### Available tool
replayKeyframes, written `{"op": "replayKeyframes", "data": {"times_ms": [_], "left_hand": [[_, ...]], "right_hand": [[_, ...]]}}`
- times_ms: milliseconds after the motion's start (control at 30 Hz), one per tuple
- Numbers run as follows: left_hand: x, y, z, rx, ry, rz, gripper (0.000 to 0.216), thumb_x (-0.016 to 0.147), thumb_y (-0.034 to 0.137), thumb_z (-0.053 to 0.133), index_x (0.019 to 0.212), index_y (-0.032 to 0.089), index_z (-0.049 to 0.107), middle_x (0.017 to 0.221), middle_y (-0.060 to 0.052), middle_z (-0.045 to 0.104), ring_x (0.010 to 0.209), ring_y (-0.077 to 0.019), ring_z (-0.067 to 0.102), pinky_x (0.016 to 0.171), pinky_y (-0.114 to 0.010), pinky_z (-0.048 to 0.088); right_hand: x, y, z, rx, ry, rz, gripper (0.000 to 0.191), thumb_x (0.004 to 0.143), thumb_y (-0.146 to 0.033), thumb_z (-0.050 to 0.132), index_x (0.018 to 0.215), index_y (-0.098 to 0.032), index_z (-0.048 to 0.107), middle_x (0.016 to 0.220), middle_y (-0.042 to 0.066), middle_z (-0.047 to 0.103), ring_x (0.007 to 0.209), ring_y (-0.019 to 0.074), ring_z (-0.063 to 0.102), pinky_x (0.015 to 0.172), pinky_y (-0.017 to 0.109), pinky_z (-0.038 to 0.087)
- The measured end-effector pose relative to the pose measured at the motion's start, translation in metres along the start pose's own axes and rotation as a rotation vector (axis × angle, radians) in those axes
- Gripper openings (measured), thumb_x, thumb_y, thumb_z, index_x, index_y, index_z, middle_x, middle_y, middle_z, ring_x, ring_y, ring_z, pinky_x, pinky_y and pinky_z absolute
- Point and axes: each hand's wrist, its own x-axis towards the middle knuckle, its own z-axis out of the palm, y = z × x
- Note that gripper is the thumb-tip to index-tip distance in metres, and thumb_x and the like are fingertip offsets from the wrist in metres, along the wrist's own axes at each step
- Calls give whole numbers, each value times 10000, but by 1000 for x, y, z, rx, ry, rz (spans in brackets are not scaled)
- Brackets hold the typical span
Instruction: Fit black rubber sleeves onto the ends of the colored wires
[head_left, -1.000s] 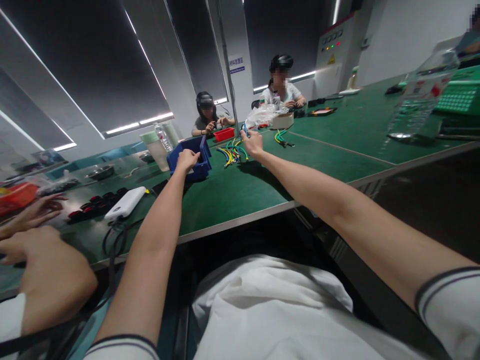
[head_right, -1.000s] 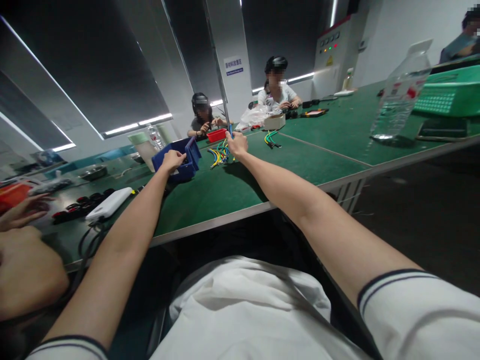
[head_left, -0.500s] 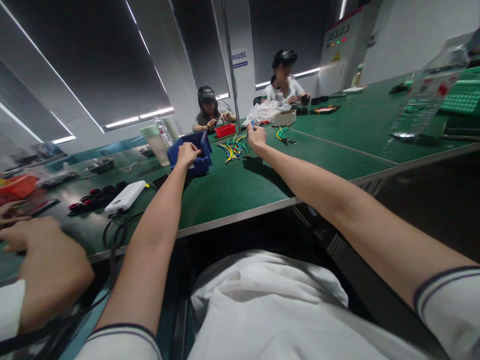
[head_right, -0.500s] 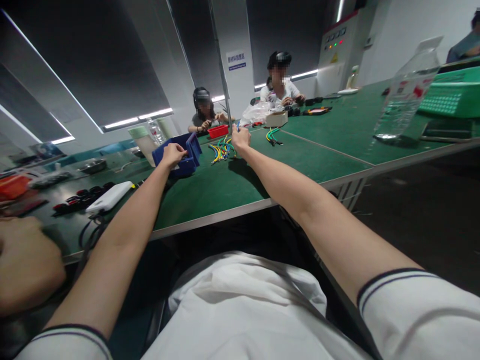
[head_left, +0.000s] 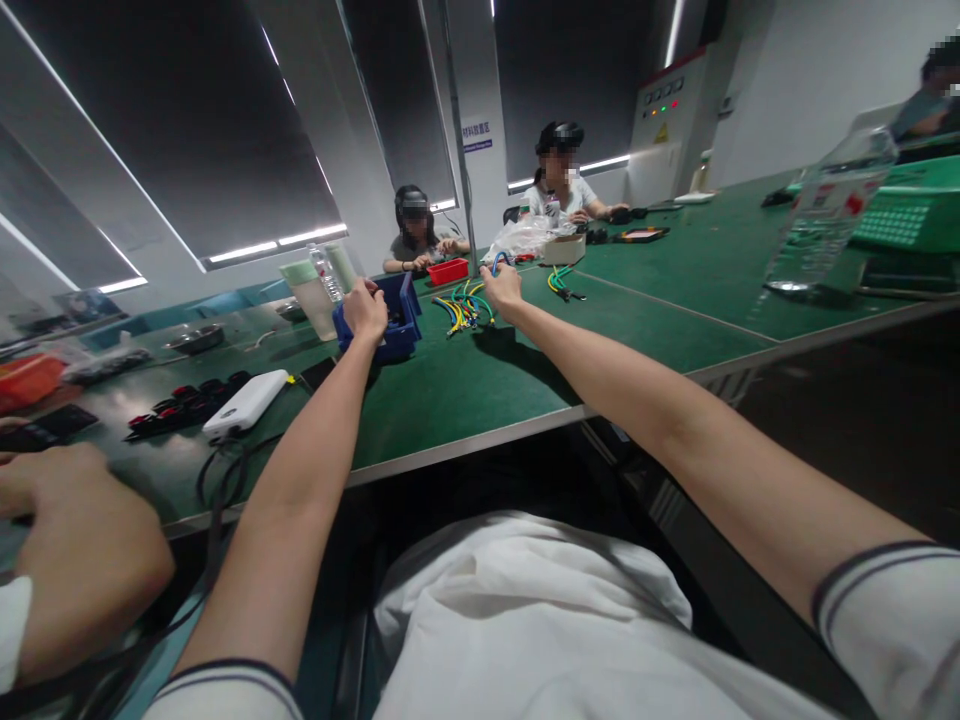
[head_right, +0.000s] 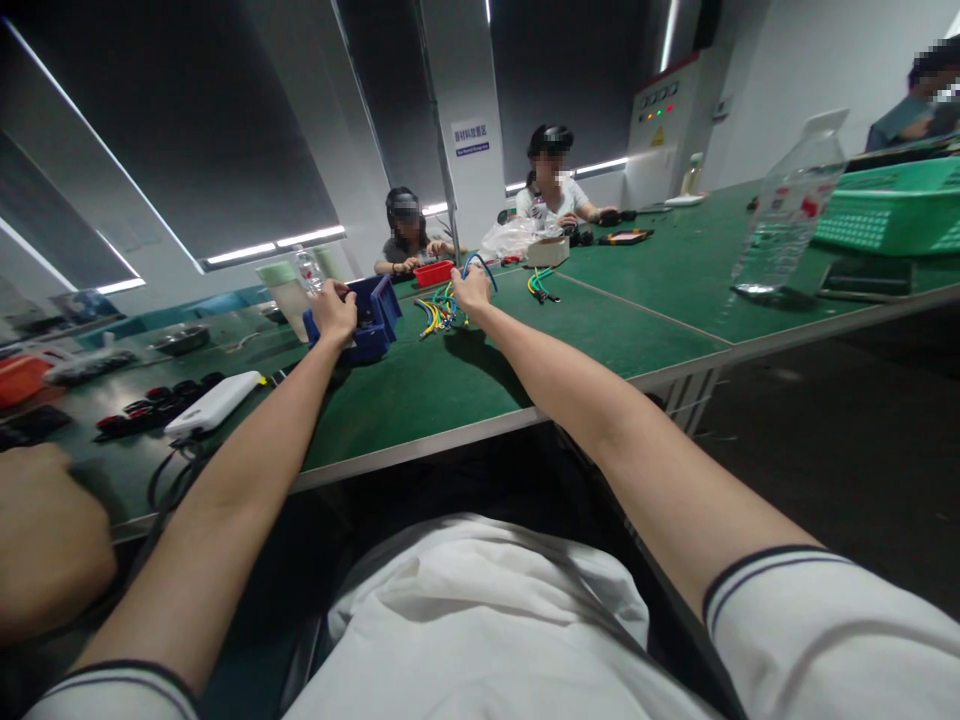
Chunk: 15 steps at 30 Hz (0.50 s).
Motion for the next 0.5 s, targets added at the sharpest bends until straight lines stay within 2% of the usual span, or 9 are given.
{"op": "replayKeyframes", "data": {"times_ms": [167,267,367,500], "left_hand": [[-5,30,-20,-160,259,17,238,941,334,517,1072,139,559,1073,-94,665,988,-212,607,918,-327,427],[-18,54,-28,-215,302,83,298,984,402,428,1099,150,540,1067,-73,660,968,-179,613,892,-284,437],[-43,79,-27,-283,180,274,349,974,485,419,1093,189,562,1010,-46,678,919,-173,632,850,-271,444],[-81,104,-3,-395,-74,419,314,953,480,466,1027,201,589,980,-43,700,897,-178,653,811,-262,462]], "right_hand": [[-2,1,1,35,-64,12,224,852,-356,583,886,-156,679,869,111,701,914,262,666,886,370,468],[-4,0,1,73,-93,29,225,840,-366,593,885,-159,670,822,85,689,867,239,668,861,361,481],[-5,-1,1,123,-116,57,219,828,-376,606,897,-174,656,816,56,680,849,211,663,826,341,496],[-5,-2,1,205,-143,94,188,798,-355,642,870,-181,641,780,31,662,788,192,658,754,324,519]]}}
